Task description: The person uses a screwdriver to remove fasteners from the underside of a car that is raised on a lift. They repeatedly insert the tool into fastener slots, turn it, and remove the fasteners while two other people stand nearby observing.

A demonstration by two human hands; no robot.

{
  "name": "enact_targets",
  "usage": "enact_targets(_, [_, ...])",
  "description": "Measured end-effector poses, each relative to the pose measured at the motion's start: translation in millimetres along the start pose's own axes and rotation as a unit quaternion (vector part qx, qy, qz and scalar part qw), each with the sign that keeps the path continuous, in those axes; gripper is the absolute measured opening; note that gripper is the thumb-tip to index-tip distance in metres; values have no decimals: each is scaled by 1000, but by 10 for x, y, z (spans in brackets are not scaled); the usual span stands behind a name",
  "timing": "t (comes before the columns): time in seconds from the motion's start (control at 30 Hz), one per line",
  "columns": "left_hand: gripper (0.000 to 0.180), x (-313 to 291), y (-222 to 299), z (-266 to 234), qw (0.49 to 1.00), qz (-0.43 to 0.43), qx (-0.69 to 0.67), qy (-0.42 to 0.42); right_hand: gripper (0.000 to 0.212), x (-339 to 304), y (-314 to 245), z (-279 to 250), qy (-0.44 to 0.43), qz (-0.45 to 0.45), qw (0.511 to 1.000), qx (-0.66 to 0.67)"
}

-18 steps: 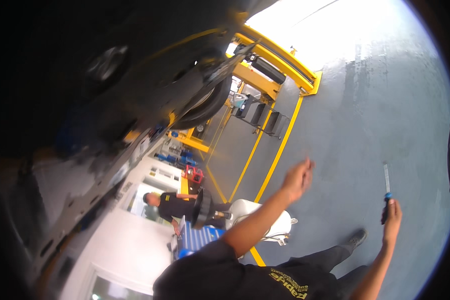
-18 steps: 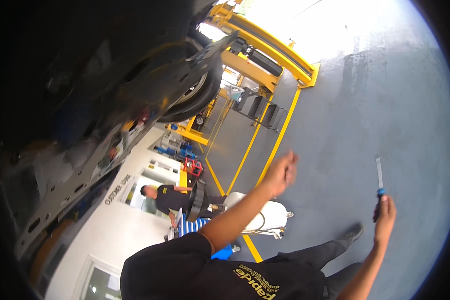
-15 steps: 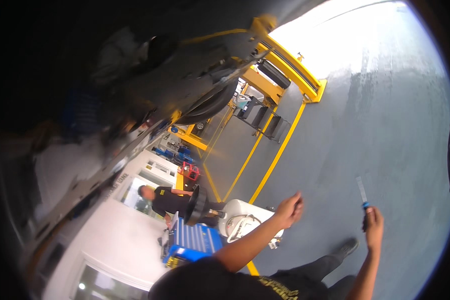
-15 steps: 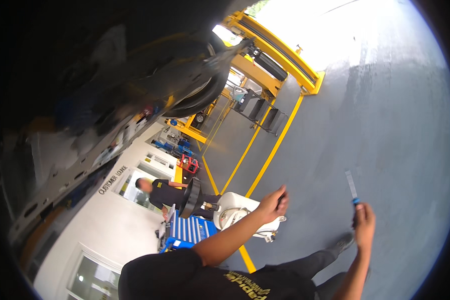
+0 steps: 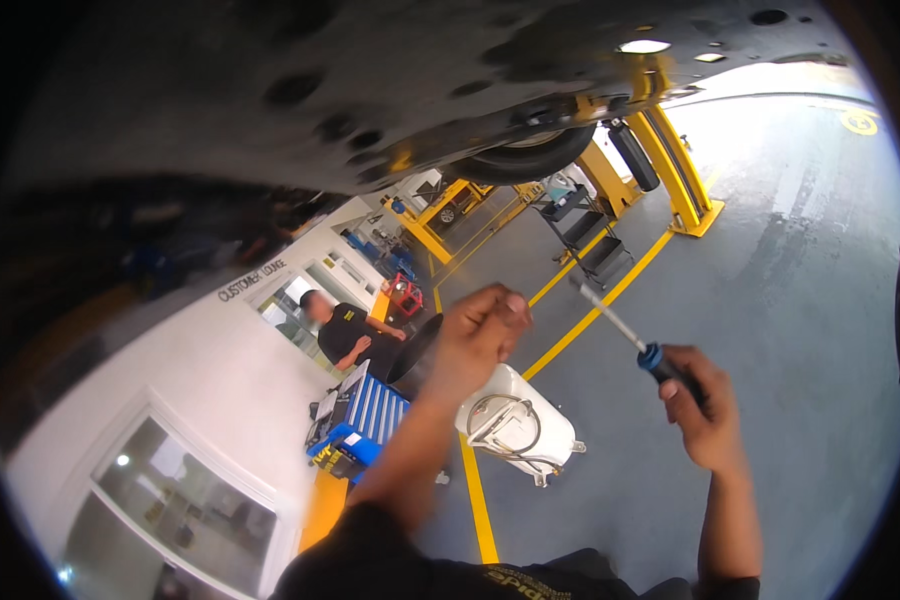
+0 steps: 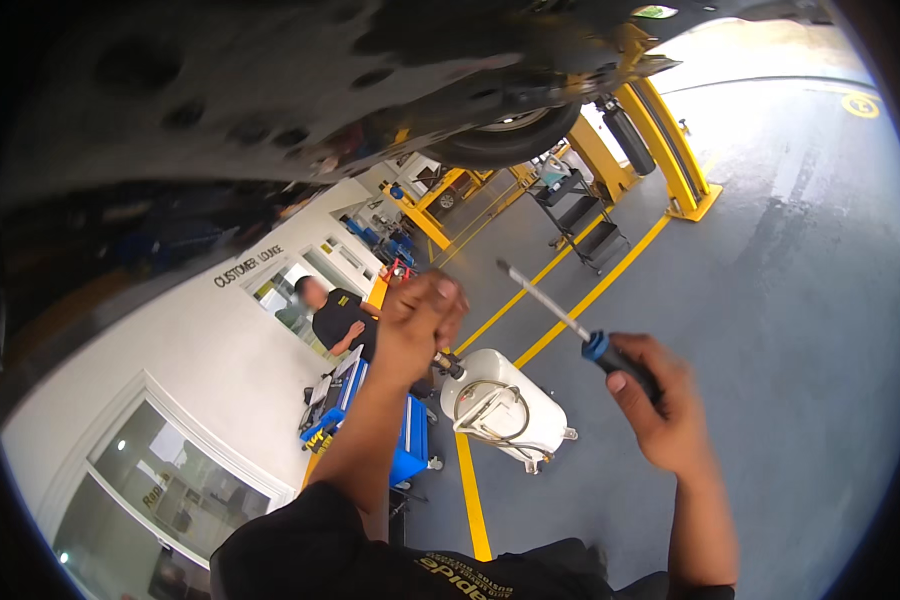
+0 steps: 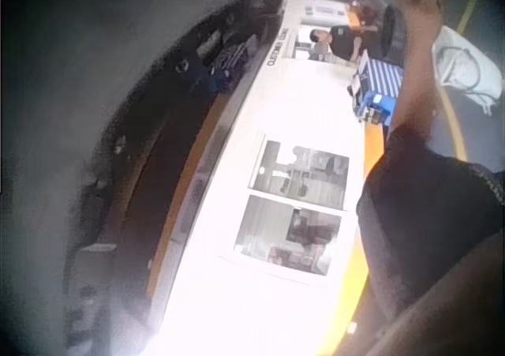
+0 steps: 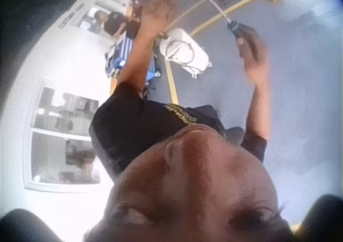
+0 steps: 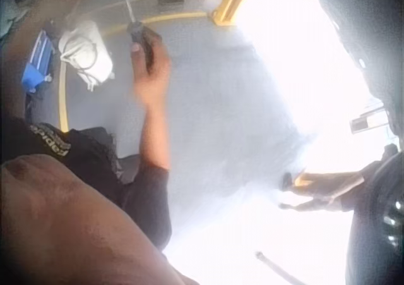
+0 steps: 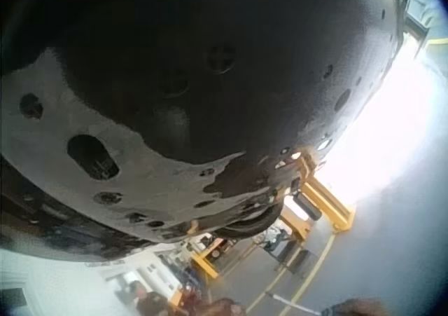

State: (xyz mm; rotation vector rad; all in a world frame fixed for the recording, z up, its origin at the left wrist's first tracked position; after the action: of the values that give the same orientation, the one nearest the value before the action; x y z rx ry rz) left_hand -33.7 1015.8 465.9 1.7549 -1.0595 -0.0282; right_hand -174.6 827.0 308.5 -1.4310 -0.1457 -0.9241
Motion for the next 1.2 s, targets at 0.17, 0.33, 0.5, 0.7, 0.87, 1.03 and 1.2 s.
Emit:
enact_targets(0.17, [45, -443, -271, -1070, 996, 89, -5, -10, 23, 155, -279, 952, -28, -50, 998, 16])
enact_targets(0.33, [53, -1027, -1670, -1738, 917, -130, -348, 143, 23, 374, -176, 1966, -74, -88, 993, 21])
enact_targets(0.5, [38, -2509, -3742, -1558, 689, -414, -480, 350, 25, 566, -144, 2637, -138, -43, 990, 2])
enact_targets(0.7, [26, -3891, -4284, 28, 511, -558, -615, 222, 22, -207, 1047, 2295, -171, 194, 961, -94])
enact_targets(0.87, [27, -3275, -4035, 447, 546, -478, -664, 179, 22, -649, 1114, 1924, -223, 384, 880, -170])
enact_targets(1.03, [40, -1871, -3082, 218, 655, -350, -661, 110, 30, 308, -197, 1562, -244, 181, 914, -269])
enact_targets(1.2, [41, -901, -2063, -428, 780, -180, -599, 2, 36, 1295, -1395, 2003, -422, 9, 761, -493])
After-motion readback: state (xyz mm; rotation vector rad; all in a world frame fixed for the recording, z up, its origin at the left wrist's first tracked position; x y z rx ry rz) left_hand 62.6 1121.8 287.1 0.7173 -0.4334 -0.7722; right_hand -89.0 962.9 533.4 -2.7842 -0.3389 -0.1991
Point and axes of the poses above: each hand's wrist, its own x-axis towards the middle knuckle, its own z-axis out of the palm, y = z × x, the point moved 3 cm from there along x, towards the middle knuckle, and after that the axes turned 2 degrees about y, right-handed, at the moved point
